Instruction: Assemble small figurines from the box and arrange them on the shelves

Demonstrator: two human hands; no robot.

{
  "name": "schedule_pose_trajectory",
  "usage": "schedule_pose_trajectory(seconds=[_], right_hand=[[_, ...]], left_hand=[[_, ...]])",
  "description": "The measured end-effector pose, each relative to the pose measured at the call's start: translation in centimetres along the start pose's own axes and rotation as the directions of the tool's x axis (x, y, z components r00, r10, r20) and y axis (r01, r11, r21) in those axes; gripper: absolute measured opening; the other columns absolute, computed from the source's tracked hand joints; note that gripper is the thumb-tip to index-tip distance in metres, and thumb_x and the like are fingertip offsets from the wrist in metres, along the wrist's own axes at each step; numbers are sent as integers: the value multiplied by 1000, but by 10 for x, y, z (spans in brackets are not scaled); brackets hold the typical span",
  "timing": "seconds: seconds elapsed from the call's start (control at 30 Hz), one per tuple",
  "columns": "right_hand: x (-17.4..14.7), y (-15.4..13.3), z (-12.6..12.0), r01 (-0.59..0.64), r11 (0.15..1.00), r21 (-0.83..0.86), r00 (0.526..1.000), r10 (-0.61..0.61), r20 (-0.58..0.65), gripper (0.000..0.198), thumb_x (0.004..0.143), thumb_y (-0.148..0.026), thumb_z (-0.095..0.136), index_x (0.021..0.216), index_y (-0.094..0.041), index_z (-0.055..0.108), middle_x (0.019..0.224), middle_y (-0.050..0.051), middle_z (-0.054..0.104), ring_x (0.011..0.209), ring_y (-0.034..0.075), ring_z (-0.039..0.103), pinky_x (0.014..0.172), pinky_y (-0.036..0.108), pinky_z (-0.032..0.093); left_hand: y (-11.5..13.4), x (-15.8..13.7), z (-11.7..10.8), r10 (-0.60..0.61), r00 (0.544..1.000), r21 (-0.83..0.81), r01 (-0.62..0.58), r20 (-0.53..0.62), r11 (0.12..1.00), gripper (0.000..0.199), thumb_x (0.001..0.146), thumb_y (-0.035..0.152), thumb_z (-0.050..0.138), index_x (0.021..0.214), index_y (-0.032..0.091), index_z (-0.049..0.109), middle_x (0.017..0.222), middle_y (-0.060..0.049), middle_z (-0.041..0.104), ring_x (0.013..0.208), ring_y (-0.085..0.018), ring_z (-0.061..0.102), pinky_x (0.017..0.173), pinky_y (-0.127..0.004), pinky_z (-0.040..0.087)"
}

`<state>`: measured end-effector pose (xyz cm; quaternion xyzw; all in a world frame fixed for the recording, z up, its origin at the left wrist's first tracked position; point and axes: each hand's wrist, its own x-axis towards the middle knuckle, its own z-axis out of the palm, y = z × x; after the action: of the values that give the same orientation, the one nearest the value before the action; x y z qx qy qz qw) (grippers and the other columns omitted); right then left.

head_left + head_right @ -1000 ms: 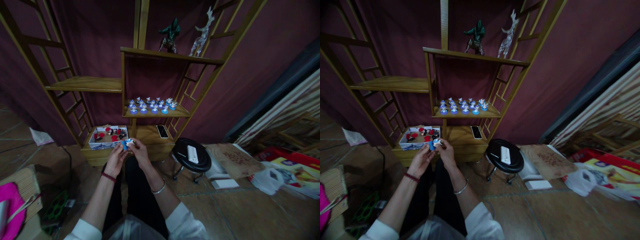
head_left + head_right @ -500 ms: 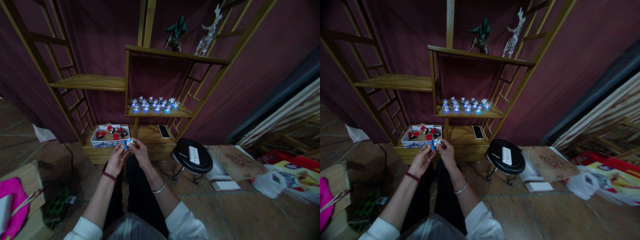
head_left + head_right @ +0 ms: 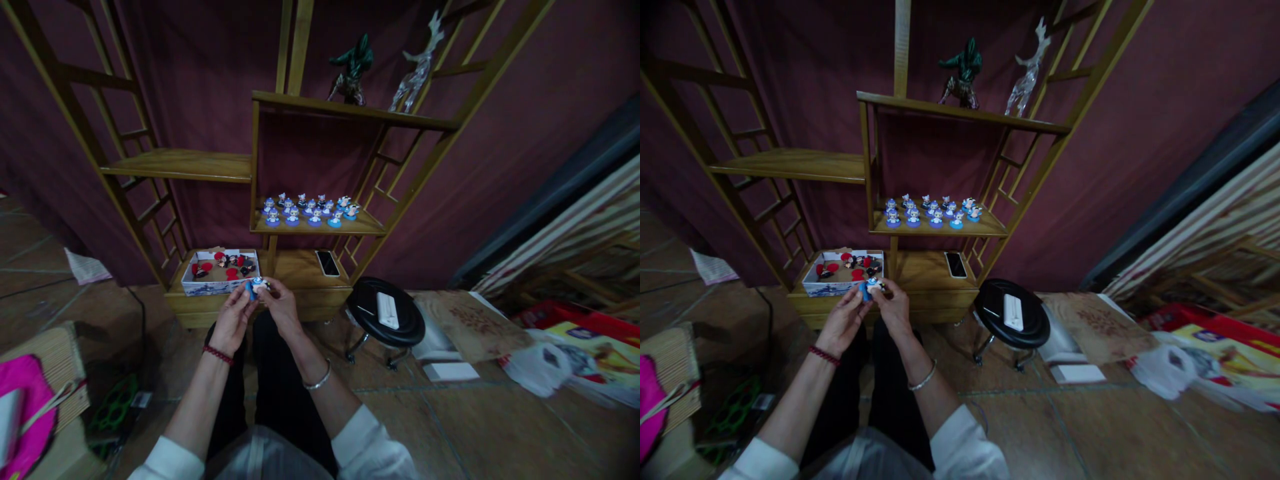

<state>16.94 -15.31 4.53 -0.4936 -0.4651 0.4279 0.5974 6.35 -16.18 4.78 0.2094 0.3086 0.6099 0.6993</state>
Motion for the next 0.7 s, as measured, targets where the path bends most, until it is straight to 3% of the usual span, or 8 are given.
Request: schedule_pose_trajectory(seconds=[0.3,0.7], right_hand=[[1,0,-1,20,1000,-19,1000,-20,-15,30,63,-38,64,87,-19,65,76,0,64,67,12,56,61,23,45],[0,-4,-3,-54,996,68,998,56,-23,38,61,-36,65,94,-18,62,72,-1,61,62,11,52,53,20,41]], left_hand=[[-1,-1,-4,9,1000,5,-10,26,1000,24,67,11,65,90,20,64,92,0,65,82,-9,59,81,-23,45],[0,-4,0,31,998,-48,-29,45,998,28,64,10,67,90,18,65,90,-1,66,86,-11,59,86,-25,45]])
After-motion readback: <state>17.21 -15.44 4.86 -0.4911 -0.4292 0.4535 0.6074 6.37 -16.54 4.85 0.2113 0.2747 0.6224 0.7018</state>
